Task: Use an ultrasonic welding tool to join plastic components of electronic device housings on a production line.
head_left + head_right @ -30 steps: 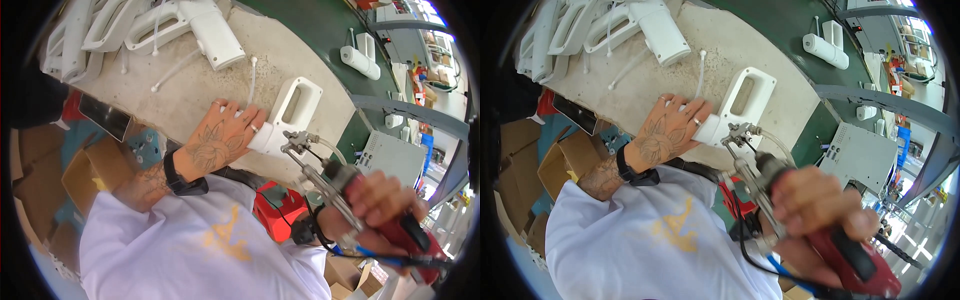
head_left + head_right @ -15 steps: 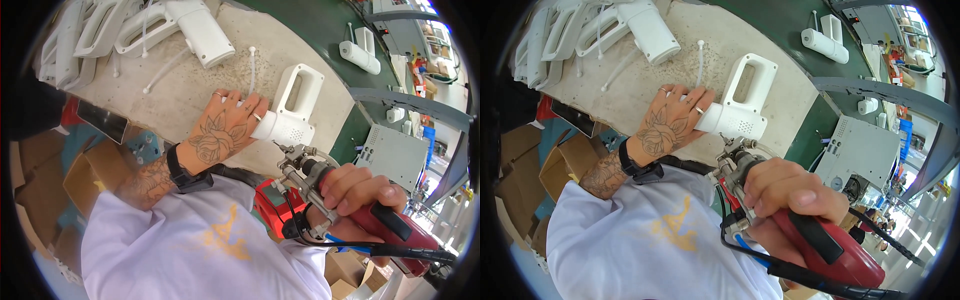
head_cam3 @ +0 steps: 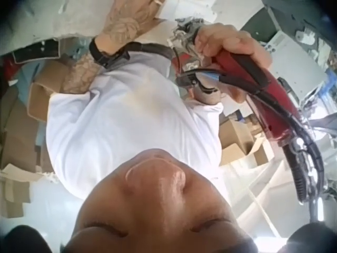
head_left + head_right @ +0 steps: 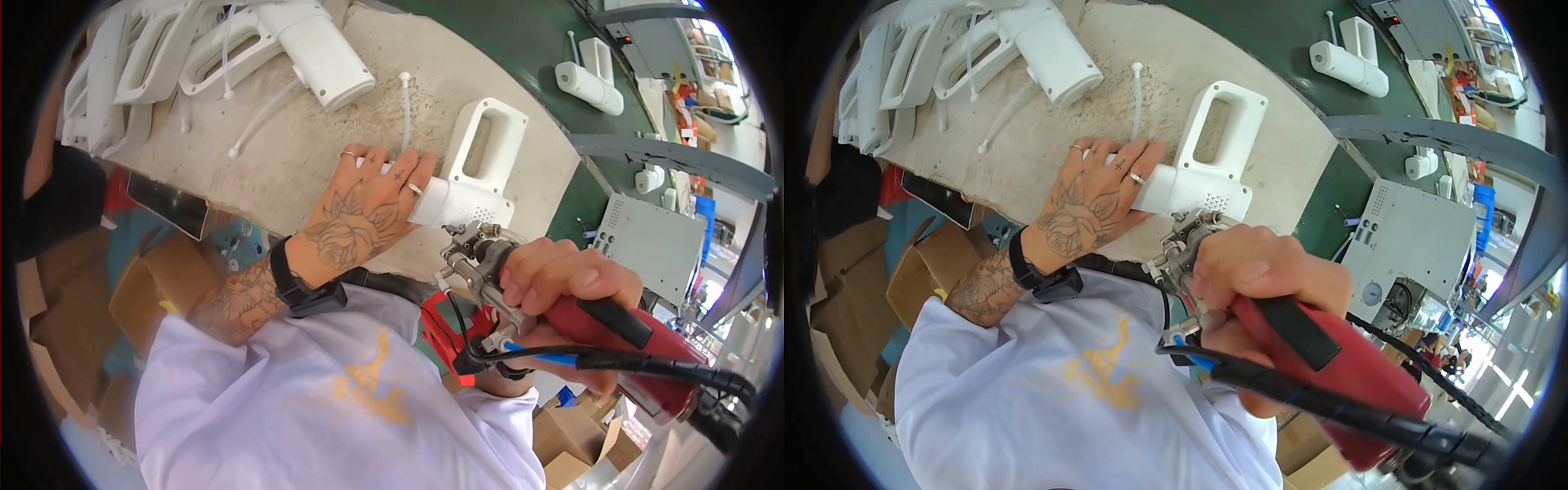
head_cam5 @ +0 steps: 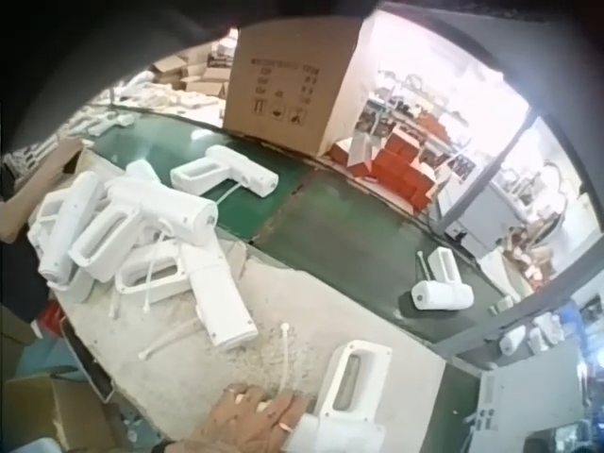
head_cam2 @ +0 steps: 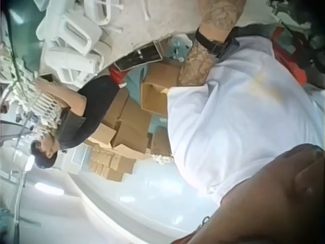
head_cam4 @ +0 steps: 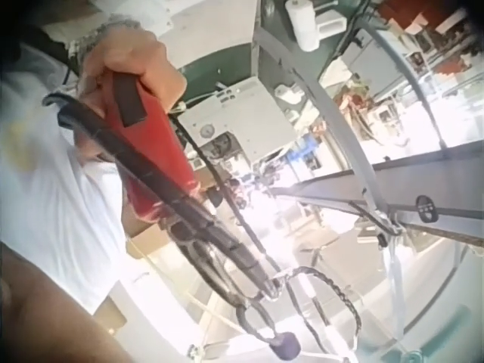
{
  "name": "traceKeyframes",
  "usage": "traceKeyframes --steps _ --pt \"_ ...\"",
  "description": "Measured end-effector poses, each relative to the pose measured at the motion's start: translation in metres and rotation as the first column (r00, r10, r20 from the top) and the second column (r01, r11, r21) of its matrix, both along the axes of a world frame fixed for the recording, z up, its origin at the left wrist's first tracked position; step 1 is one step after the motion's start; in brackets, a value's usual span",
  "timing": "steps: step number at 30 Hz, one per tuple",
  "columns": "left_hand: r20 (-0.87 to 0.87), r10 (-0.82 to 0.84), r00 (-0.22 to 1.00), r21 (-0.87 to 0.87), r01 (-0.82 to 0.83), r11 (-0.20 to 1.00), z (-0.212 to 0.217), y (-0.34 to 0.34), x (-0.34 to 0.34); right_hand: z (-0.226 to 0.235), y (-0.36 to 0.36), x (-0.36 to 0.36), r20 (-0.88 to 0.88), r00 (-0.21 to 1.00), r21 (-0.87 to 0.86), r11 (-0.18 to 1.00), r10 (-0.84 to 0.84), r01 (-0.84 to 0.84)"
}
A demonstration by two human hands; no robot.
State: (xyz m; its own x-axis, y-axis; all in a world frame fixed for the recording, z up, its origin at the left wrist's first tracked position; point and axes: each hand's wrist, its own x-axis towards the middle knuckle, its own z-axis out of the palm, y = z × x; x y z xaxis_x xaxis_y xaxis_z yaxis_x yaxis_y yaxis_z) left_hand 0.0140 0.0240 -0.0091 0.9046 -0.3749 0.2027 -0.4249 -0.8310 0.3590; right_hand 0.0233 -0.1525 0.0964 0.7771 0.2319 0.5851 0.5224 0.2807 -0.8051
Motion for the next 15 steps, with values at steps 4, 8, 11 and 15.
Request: traceKeyframes --steps 4,8,11,15 --pt "0.019 -0.032 0.999 0.003 0.032 0.999 -0.011 -0.016 -0.003 0.032 -0.015 -0.012 0.066 0.997 0.088 0.996 -0.029 0.023" --pt "-0.069 -0.142 0.988 -0.273 0.118 0.955 -0.012 -0.021 -0.005 0.054 -0.002 -0.015 0.150 0.978 0.089 0.987 -0.145 0.133" --pt "-0.134 -0.177 0.975 -0.489 0.091 0.867 -0.020 -0.005 -0.003 0.048 0.006 -0.009 0.125 0.988 0.131 0.988 -0.093 0.076" --pt "-0.148 -0.220 0.964 -0.537 0.108 0.836 -0.026 0.019 -0.004 0.043 0.018 0.005 0.090 0.995 -0.002 0.999 0.045 -0.045"
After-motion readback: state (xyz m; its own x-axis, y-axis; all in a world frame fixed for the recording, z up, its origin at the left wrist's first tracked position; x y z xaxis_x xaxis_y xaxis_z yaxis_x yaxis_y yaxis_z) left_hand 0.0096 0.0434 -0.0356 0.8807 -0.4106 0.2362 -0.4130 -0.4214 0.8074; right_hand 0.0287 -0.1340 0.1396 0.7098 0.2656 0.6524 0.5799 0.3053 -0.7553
